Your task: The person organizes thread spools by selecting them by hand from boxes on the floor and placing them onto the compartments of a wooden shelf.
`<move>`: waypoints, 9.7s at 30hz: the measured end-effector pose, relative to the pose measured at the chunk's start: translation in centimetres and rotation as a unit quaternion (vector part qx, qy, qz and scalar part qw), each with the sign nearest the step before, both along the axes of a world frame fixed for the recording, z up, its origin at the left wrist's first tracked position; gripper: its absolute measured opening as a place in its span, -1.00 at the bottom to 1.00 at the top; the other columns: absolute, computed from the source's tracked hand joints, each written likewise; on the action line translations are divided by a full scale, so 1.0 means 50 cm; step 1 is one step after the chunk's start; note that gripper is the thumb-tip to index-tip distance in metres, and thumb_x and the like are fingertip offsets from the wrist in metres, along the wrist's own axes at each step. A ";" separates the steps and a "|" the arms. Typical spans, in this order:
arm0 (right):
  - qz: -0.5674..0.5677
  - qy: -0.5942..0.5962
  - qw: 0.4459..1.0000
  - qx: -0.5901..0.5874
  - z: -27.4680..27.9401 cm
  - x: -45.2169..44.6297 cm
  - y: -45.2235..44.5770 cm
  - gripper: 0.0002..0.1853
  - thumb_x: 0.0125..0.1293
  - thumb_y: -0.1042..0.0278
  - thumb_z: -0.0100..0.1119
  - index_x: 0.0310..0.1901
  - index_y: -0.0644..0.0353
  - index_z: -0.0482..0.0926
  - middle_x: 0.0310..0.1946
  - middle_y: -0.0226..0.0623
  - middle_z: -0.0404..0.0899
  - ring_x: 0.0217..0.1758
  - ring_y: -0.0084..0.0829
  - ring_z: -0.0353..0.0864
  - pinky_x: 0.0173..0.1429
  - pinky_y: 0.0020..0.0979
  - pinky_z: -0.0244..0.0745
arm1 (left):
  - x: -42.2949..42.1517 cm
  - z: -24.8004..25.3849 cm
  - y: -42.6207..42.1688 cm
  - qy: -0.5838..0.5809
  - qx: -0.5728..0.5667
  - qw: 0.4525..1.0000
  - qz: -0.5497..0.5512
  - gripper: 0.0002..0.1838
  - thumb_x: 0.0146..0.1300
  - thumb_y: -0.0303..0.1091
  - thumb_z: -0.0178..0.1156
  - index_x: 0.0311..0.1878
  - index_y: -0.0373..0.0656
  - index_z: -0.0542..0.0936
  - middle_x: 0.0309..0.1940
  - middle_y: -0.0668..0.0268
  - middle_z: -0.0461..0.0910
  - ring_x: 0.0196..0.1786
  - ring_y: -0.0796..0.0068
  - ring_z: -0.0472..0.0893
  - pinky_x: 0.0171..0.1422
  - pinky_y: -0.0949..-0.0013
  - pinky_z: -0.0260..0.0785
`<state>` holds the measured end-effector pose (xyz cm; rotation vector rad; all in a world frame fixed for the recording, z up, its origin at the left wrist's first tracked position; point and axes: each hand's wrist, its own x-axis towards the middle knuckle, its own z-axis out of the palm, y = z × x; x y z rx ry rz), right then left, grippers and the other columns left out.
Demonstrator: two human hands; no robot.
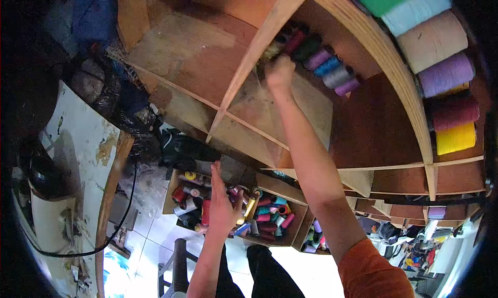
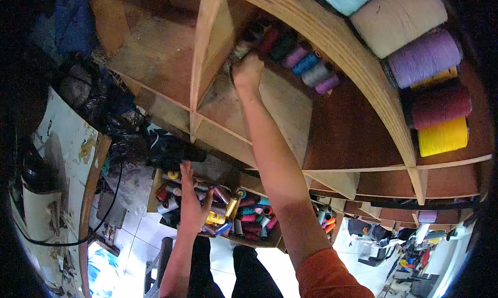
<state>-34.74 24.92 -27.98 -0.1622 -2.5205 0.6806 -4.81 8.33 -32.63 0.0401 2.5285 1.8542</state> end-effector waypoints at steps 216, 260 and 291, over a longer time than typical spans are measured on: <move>-0.004 -0.306 0.320 -0.896 0.081 0.251 -0.030 -0.58 0.47 0.18 -0.17 0.00 0.49 0.34 -0.19 -0.02 0.55 -0.22 -0.24 0.64 -0.22 -0.40 0.69 | -0.018 0.001 -0.053 -0.153 0.696 0.702 0.005 -0.04 0.00 -0.47 0.34 0.44 0.14 0.04 0.03 0.14 0.49 0.08 0.09 0.53 0.04 0.05 0.50; 0.045 -0.058 0.860 -0.506 0.151 0.557 0.065 -0.52 0.12 0.39 0.37 0.06 0.35 0.48 -0.15 -0.34 0.56 -0.10 -0.52 0.55 -0.12 -0.49 0.52 | -0.063 0.103 0.194 -0.086 0.664 0.737 0.089 -0.41 0.27 -0.15 0.19 0.29 -0.02 0.20 0.21 0.22 0.34 0.20 0.27 0.41 0.23 0.18 0.31; -0.083 -0.080 0.910 0.399 0.110 0.074 0.553 -0.69 0.17 0.13 0.18 -0.15 0.15 0.62 -0.21 -0.09 0.64 -0.15 -0.08 0.60 0.00 -0.19 0.48 | 0.151 -0.153 0.065 -0.239 0.448 0.857 -0.090 -0.06 0.31 -0.57 0.05 0.47 0.06 -0.43 0.31 0.03 0.25 0.17 0.39 0.47 0.03 0.34 0.52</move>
